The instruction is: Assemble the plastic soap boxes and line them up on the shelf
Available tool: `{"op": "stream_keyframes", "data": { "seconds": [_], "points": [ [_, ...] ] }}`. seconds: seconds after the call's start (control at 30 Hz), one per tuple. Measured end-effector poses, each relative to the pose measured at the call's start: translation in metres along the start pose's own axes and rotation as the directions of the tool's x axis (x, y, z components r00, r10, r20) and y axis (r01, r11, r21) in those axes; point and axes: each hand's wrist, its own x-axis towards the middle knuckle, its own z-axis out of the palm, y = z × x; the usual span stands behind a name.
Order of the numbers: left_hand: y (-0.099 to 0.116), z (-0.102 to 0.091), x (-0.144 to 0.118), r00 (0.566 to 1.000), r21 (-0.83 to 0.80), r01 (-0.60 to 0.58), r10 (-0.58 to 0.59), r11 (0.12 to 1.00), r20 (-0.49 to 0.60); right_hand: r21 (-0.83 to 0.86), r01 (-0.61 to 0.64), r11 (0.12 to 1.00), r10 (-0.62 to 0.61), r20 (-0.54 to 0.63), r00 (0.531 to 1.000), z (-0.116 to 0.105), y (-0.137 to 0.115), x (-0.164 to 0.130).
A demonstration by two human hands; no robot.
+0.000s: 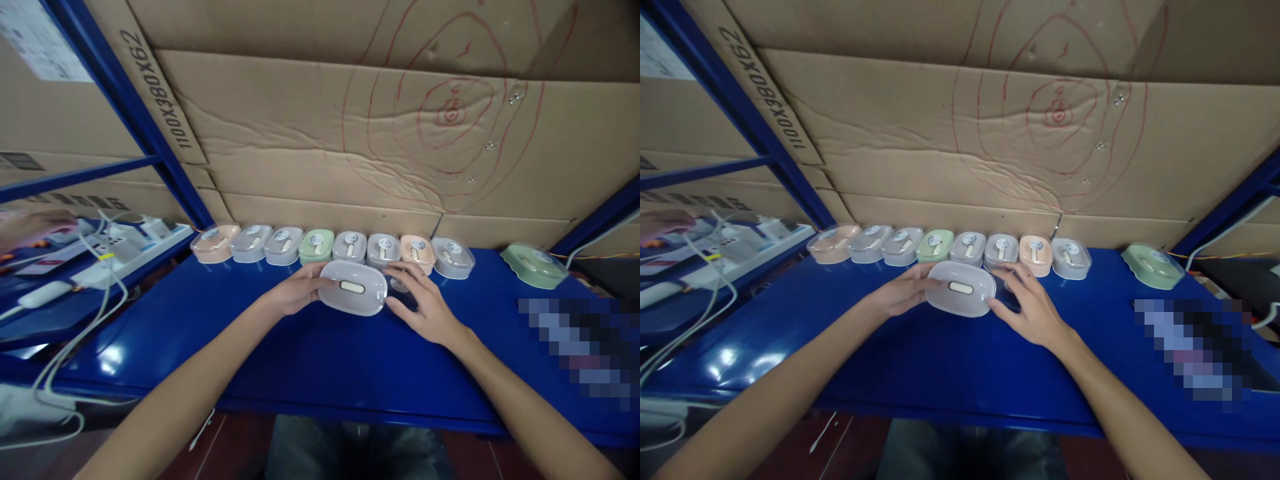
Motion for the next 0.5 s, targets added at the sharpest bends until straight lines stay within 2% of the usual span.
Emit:
{"op": "stream_keyframes", "data": {
  "seconds": [0.17, 0.3, 0.5],
  "points": [
    [-0.002, -0.011, 0.007, 0.991, -0.036, 0.009, -0.013, 0.999, -0.131, -0.228, 0.02, 0.974, 0.024, 0.19, 0.982, -0.002, 0.014, 0.001],
    [-0.005, -0.016, 0.012, 0.978, -0.07, 0.016, -0.031, 0.997, -0.207, -0.168, -0.018, 0.986, 0.056, 0.221, 0.974, 0.0, 0.018, -0.003],
    [-0.004, -0.017, 0.011, 0.969, -0.118, 0.027, -0.054, 0.993, -0.239, -0.082, -0.069, 0.994, 0.088, 0.249, 0.965, -0.001, 0.008, -0.003]
  ]
}}
